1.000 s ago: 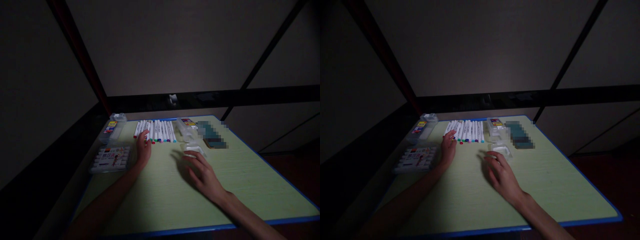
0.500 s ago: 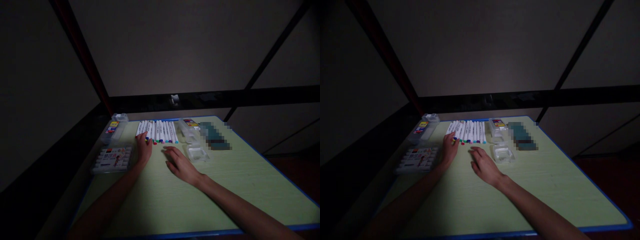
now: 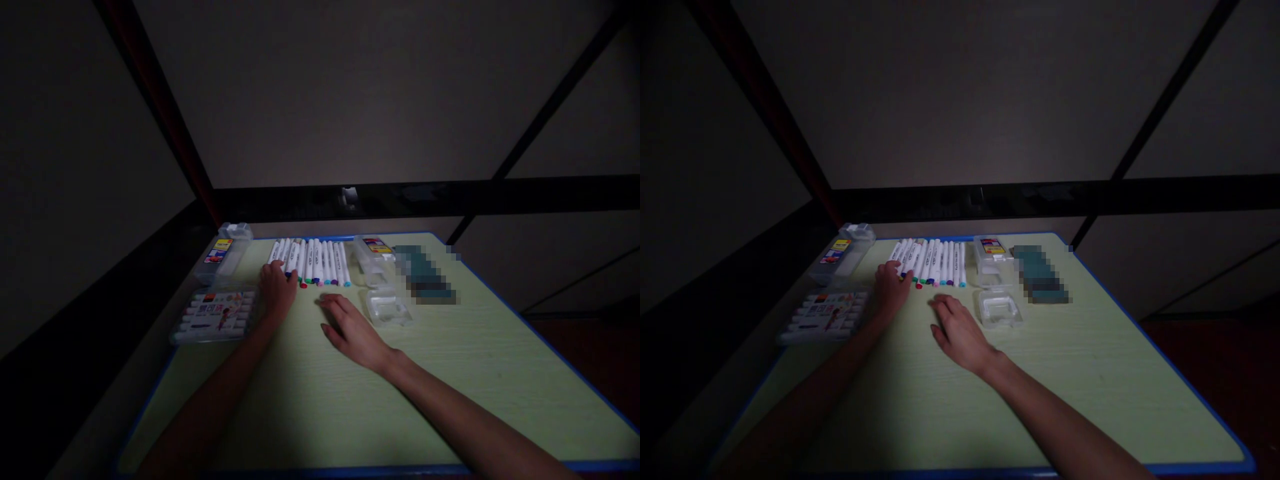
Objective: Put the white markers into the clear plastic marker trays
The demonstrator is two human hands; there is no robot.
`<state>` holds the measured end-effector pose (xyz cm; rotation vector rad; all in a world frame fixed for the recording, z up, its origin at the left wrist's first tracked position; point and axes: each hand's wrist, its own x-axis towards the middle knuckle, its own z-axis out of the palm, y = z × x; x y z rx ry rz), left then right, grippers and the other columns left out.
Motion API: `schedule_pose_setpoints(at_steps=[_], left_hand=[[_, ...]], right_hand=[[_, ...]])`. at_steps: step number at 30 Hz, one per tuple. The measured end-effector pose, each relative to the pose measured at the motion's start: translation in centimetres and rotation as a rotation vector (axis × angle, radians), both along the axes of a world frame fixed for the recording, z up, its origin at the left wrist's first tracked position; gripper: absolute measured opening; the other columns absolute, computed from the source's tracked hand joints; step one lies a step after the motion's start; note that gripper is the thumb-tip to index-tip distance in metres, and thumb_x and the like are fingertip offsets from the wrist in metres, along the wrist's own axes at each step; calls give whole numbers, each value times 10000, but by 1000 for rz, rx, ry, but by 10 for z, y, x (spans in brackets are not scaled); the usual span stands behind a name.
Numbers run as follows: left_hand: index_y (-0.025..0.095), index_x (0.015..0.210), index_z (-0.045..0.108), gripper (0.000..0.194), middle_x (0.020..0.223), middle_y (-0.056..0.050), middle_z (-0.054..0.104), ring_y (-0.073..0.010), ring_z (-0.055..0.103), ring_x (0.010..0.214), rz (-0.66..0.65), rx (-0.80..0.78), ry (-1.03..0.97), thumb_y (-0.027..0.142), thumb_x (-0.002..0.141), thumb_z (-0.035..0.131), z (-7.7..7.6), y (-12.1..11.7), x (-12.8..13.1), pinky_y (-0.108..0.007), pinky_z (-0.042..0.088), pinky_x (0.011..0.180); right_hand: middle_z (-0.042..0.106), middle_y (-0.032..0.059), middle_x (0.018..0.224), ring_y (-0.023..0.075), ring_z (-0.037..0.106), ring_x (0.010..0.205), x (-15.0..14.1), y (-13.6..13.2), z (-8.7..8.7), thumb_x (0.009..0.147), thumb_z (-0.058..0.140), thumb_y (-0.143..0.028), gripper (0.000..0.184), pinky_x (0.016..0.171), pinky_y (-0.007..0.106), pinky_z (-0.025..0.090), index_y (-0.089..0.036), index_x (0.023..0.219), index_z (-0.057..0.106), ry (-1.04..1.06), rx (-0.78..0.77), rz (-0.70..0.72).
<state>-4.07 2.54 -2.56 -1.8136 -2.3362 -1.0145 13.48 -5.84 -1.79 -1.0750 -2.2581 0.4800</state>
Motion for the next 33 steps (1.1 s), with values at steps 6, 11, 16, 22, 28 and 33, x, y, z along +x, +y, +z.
schedule_pose_setpoints(at_steps=[6,11,16,22,28,33], left_hand=[[184,927,499,185,936,-80,552,-247,512,937,-12,-21,24,276,773,546,4,0,-1,-351,391,765],[187,906,505,150,917,-69,576,-235,528,921,-25,-31,43,256,776,535,8,-3,0,-340,386,754],[176,848,529,122,876,-78,606,-236,551,895,-22,-25,65,276,778,531,9,-4,1,-333,382,736],[167,817,539,122,793,-67,622,-216,574,838,-8,-48,3,282,794,503,10,-3,2,-318,379,729],[174,831,526,127,764,-52,629,-179,596,752,-13,-2,-144,281,818,458,8,-2,-1,-276,387,678],[177,823,508,141,720,-40,611,-171,598,691,-34,44,-233,292,827,426,5,-1,-3,-262,393,630]], right_hand=[[482,126,1167,224,445,1129,-2,0,1,818,445,-176,368,966,401,404,-136,1184,447,-67,18,-4],[500,128,1152,229,458,1110,-2,-1,3,824,440,-178,350,943,412,416,-138,1171,460,-89,30,1],[506,126,1152,233,456,1109,-2,0,2,827,436,-184,343,938,415,413,-143,1167,464,-98,42,2],[515,129,1148,236,452,1099,-2,0,2,835,433,-193,332,933,408,407,-126,1159,472,-133,42,3],[516,130,1145,236,452,1090,-2,-1,3,836,434,-190,325,928,407,406,-125,1152,479,-144,46,4],[512,129,1158,235,443,1100,-2,-1,3,841,426,-188,335,939,403,399,-114,1164,474,-153,51,7]])
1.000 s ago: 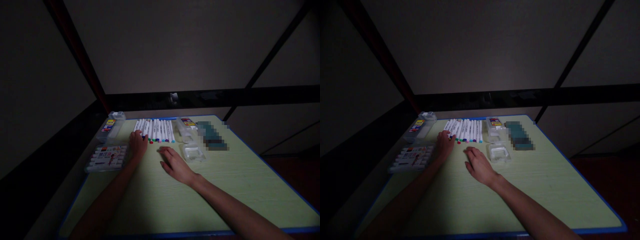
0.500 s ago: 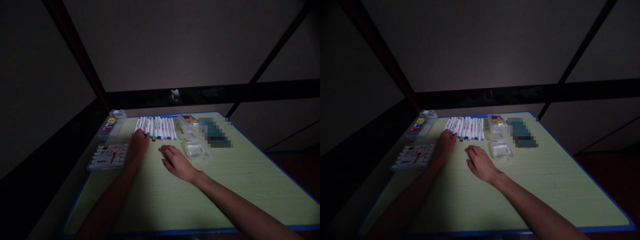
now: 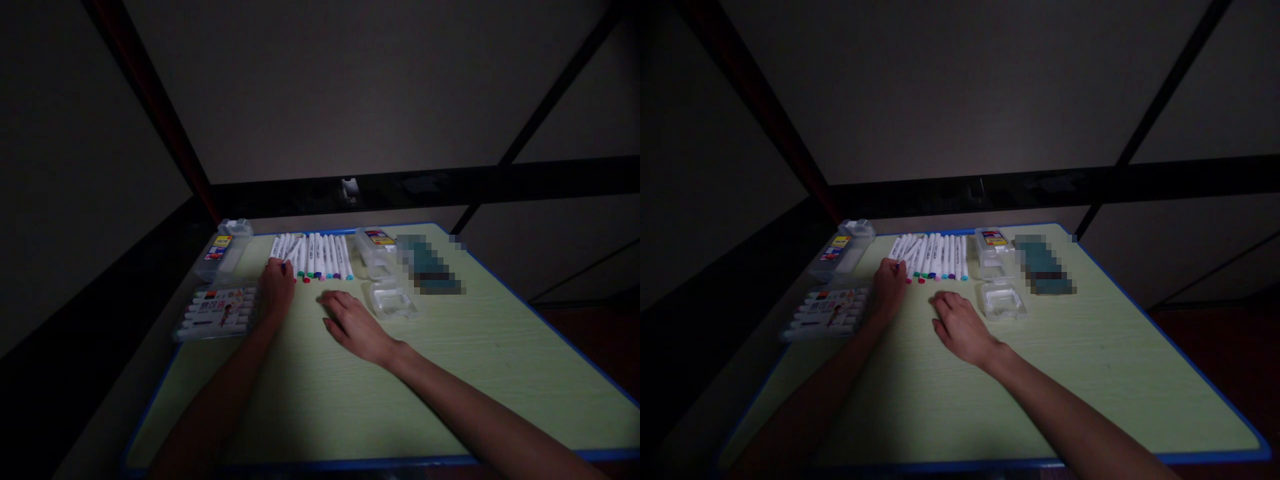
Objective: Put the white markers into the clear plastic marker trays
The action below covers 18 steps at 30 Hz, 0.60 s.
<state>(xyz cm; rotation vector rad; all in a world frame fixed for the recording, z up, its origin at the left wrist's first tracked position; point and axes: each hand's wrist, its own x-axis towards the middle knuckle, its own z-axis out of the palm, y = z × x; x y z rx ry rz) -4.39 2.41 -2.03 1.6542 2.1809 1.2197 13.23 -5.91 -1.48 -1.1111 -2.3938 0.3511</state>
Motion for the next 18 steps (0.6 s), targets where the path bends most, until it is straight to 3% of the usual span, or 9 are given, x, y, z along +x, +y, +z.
schedule_pose_setpoints(at_steps=[18], left_hand=[[191,743,463,128,602,22,502,-146,516,568,-68,302,-208,305,801,455,1,-5,1,-242,392,557]], right_hand=[[508,130,1157,235,433,1104,1,0,-1,844,429,-194,332,937,405,398,-111,1162,476,-10,5,6]])
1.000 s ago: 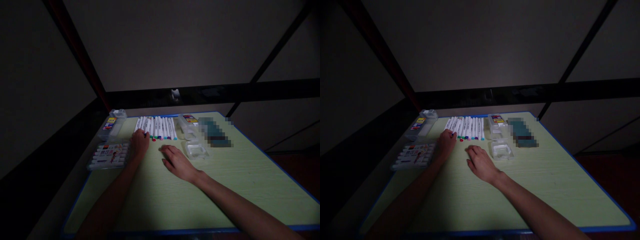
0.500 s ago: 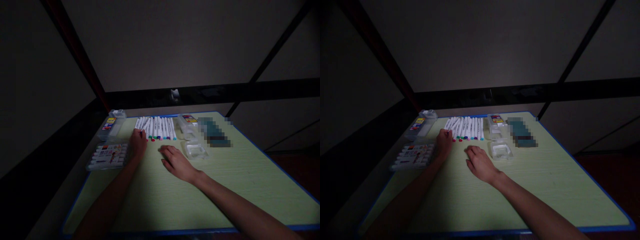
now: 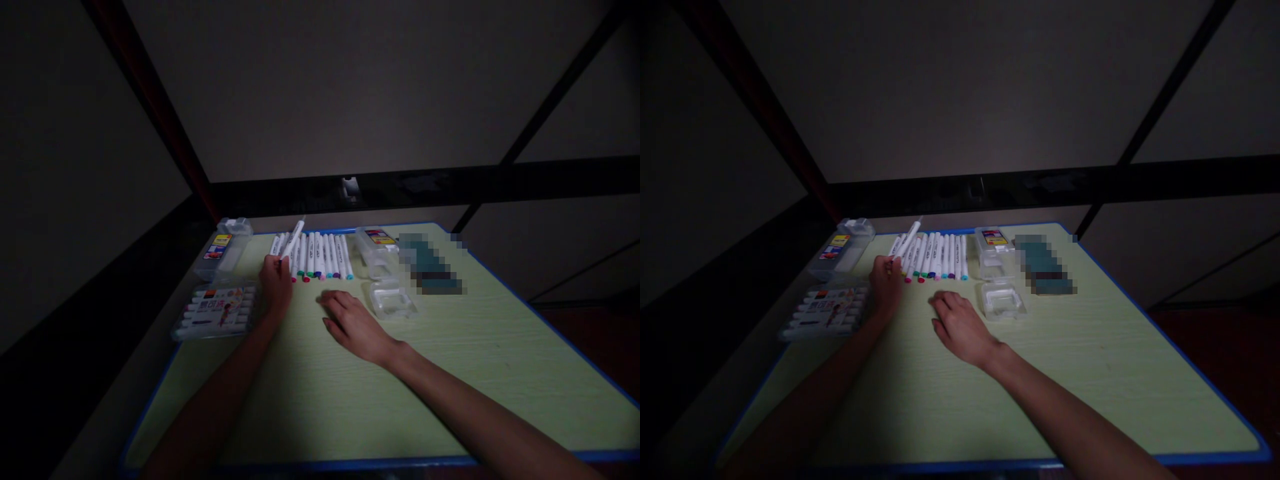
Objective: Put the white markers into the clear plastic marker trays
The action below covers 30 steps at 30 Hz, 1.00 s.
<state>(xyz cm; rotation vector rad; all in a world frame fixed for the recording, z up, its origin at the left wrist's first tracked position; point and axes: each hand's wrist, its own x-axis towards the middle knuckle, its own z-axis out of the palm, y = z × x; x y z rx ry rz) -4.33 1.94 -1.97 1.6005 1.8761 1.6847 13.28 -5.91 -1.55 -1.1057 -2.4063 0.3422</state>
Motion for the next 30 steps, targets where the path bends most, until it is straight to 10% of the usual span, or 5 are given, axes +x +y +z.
schedule_pose_setpoints(at_steps=[14,22,30], left_hand=[[188,803,496,131,689,5,558,-132,529,598,-134,139,7,318,807,483,-3,-11,8,-239,409,570],[189,815,546,73,648,11,557,-149,527,634,-136,307,267,255,786,559,-5,-22,19,-275,411,647],[181,848,503,125,631,41,559,-108,528,551,-237,635,559,162,762,592,5,-34,29,-275,413,678]], right_hand=[[503,140,1184,244,443,1114,0,1,-1,833,429,-192,388,946,428,394,-116,1213,423,39,-35,3],[347,156,1359,238,351,1251,2,3,-6,792,470,-175,717,1023,454,334,-161,1382,63,324,-87,-21],[304,166,1381,240,382,1225,2,5,-6,780,482,-167,754,966,459,390,-189,1388,37,481,-129,-33]])
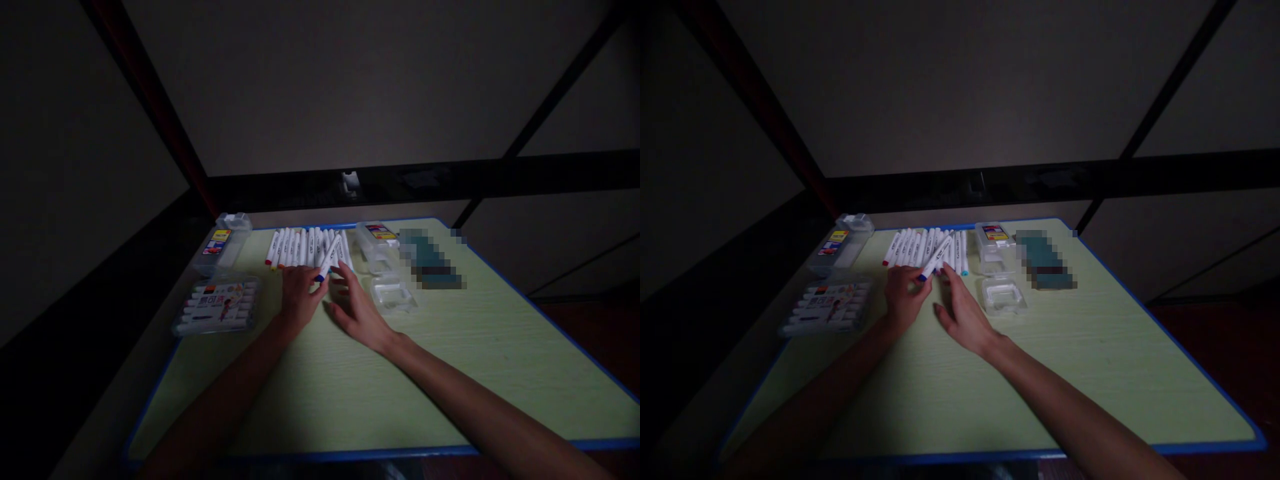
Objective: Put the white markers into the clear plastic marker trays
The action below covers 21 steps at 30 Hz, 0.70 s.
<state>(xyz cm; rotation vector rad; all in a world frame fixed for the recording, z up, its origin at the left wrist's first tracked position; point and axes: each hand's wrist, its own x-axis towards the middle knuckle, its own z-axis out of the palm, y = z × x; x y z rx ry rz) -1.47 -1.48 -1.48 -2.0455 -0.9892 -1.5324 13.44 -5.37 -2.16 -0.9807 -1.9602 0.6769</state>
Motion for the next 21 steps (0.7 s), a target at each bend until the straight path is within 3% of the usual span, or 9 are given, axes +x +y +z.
schedule_pose_setpoints(at_steps=[7,14,21], left_hand=[[190,866,512,138,693,7,610,-127,596,645,-106,50,9,161,755,588,2,-13,14,-272,440,674],[184,889,543,105,696,1,599,-126,565,662,-125,60,10,164,787,560,5,-20,19,-274,439,692],[174,958,554,127,715,0,586,-126,560,682,-143,86,31,190,834,530,3,-22,17,-297,430,749]], right_hand=[[380,139,1330,218,473,1136,0,4,3,757,470,-123,721,928,415,429,-200,1386,125,137,-26,3],[408,142,1325,221,514,1096,-1,2,7,733,489,-117,722,939,397,420,-156,1374,160,71,-6,30],[336,134,1394,222,371,1258,1,1,5,727,465,-85,740,1028,422,327,-161,1382,129,-9,93,82]])
